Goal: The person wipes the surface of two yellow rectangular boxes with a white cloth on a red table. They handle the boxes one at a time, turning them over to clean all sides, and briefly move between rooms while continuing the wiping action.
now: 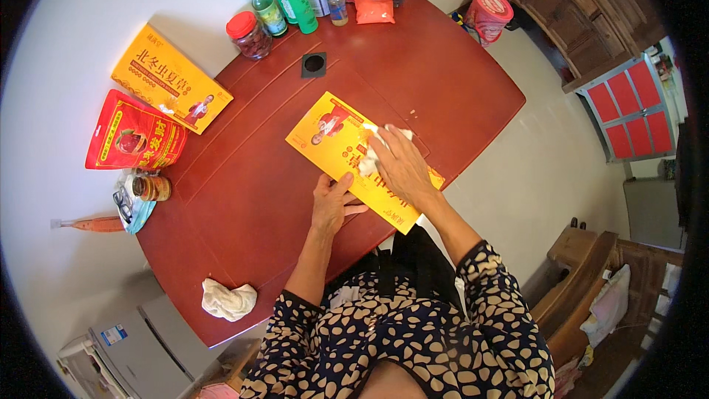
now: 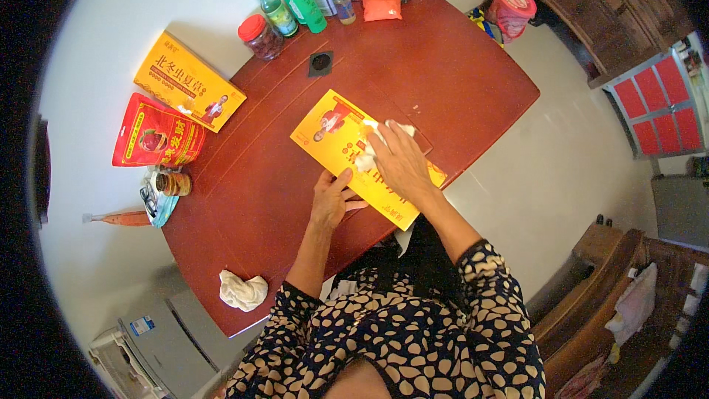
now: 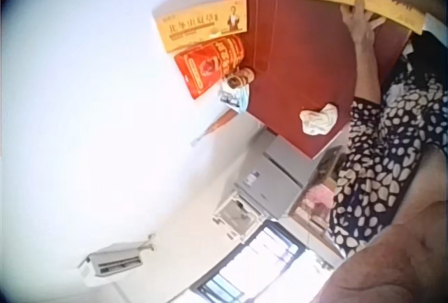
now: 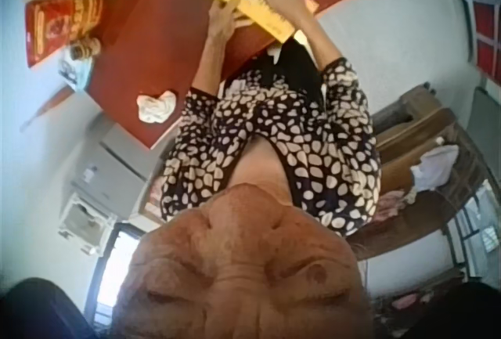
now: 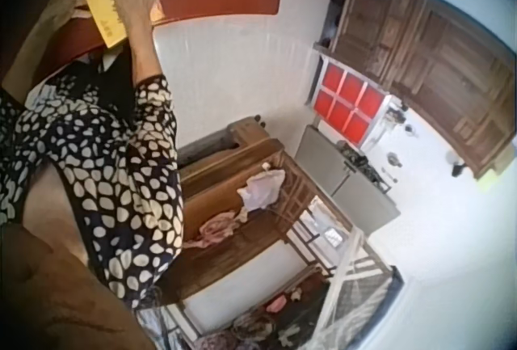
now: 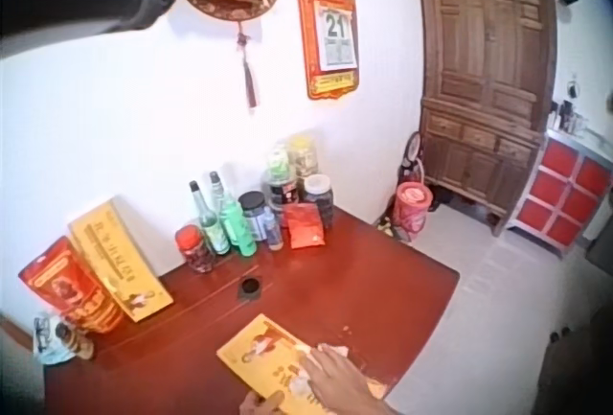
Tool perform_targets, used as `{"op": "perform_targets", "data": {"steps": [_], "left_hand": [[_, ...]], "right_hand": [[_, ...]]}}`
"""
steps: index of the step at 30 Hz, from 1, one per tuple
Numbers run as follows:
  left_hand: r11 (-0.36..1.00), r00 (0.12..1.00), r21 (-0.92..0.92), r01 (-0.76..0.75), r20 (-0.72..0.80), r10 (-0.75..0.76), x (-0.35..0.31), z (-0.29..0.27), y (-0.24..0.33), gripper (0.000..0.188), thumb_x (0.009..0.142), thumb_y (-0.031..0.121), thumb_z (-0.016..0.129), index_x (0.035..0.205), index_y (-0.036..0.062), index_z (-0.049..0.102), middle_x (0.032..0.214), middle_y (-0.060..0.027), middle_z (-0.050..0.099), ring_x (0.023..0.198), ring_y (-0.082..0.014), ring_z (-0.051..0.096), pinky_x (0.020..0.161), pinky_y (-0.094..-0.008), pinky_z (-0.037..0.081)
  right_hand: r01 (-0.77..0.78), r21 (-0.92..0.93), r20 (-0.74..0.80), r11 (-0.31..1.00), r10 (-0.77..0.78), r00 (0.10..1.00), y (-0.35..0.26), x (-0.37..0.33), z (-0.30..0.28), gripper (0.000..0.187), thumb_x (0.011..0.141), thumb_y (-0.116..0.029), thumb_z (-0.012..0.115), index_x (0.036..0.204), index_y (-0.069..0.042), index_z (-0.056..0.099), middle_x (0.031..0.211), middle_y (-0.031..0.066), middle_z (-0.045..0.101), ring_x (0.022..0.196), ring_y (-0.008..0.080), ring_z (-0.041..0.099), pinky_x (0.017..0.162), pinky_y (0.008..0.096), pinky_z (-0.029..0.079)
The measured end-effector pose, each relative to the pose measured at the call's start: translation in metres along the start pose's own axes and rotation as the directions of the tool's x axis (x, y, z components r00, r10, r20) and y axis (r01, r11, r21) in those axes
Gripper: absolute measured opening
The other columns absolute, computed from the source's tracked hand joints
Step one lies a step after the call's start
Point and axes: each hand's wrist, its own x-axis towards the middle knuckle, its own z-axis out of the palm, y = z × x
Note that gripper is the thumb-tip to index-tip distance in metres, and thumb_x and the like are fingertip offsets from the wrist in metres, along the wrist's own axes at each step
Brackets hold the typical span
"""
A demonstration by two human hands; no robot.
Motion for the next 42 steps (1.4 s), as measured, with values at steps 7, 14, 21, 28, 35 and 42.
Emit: {"op": "perform_targets", "data": {"steps": [7, 14, 21, 28, 35, 42], "left_hand": [[0.994, 1.0, -0.107, -0.017, -0.013, 0.015, 0.011, -0.001, -0.012, 0.045, 0.094, 0.017, 0.06, 0.13, 0.0032, 0.037, 0.118, -0.0196, 0.059, 0.096, -0.0371, 0.067, 0.064, -0.0522, 0.062], [0.921, 0.988, -0.388, 0.028, -0.127, -0.084, 0.003, 0.014, -0.008, 0.047, 0.094, 0.007, 0.055, 0.136, 0.0154, 0.035, 0.127, -0.0166, 0.054, 0.115, -0.0385, 0.057, 0.082, -0.0691, 0.051], [0.919, 0.998, -0.393, -0.005, -0.066, -0.023, 0.001, 0.009, -0.02, 0.051, 0.094, 0.003, 0.055, 0.135, 0.0122, 0.029, 0.126, -0.0181, 0.051, 0.113, -0.0424, 0.057, 0.083, -0.0748, 0.046], [0.93, 0.997, -0.364, -0.043, -0.078, 0.016, -0.001, 0.016, -0.019, 0.047, 0.097, 0.007, 0.052, 0.137, 0.0085, 0.028, 0.13, -0.022, 0.05, 0.116, -0.0444, 0.055, 0.088, -0.0744, 0.045], [0.917, 0.994, -0.391, -0.081, -0.102, 0.044, 0.004, 0.017, -0.024, 0.05, 0.094, 0.006, 0.059, 0.132, 0.0079, 0.027, 0.126, -0.0188, 0.049, 0.108, -0.042, 0.06, 0.08, -0.0717, 0.05], [0.917, 0.988, -0.376, -0.133, -0.129, 0.09, 0.004, 0.015, -0.027, 0.054, 0.091, 0.008, 0.064, 0.132, 0.0108, 0.029, 0.126, -0.0164, 0.051, 0.108, -0.0387, 0.061, 0.081, -0.0665, 0.053]], "right_hand": [[0.013, -0.035, -0.037, 0.999, -0.015, 0.999, -0.006, 0.056, 0.046, 0.037, 0.086, -0.009, 0.054, 0.121, 0.0, 0.053, 0.132, 0.0227, 0.049, 0.127, 0.0398, 0.044, 0.104, 0.0476, 0.038], [-0.017, 0.006, -0.033, 1.0, 0.017, 0.999, -0.044, -0.019, 0.008, 0.042, 0.084, -0.009, 0.056, 0.125, 0.001, 0.052, 0.134, 0.0226, 0.049, 0.127, 0.0406, 0.044, 0.105, 0.0497, 0.036], [-0.193, -0.105, -0.133, 0.975, 0.179, 0.975, -0.021, -0.049, -0.006, 0.046, 0.083, -0.006, 0.061, 0.128, 0.001, 0.05, 0.135, 0.0244, 0.048, 0.128, 0.0419, 0.043, 0.106, 0.0509, 0.035], [-0.41, -0.144, -0.234, 0.901, 0.371, 0.898, 0.024, -0.008, -0.003, 0.05, 0.083, -0.006, 0.062, 0.129, 0.002, 0.046, 0.134, 0.0271, 0.045, 0.127, 0.0443, 0.042, 0.105, 0.0496, 0.037], [-0.35, -0.141, -0.249, 0.926, 0.309, 0.918, -0.022, -0.051, -0.004, 0.055, 0.081, 0.0, 0.059, 0.134, 0.004, 0.041, 0.136, 0.0321, 0.039, 0.128, 0.0495, 0.039, 0.105, 0.0522, 0.037], [-0.258, -0.133, -0.181, 0.957, 0.232, 0.956, -0.053, -0.088, 0.002, 0.058, 0.077, 0.003, 0.063, 0.132, 0.002, 0.046, 0.14, 0.0282, 0.04, 0.131, 0.0458, 0.039, 0.106, 0.0504, 0.038]]}}
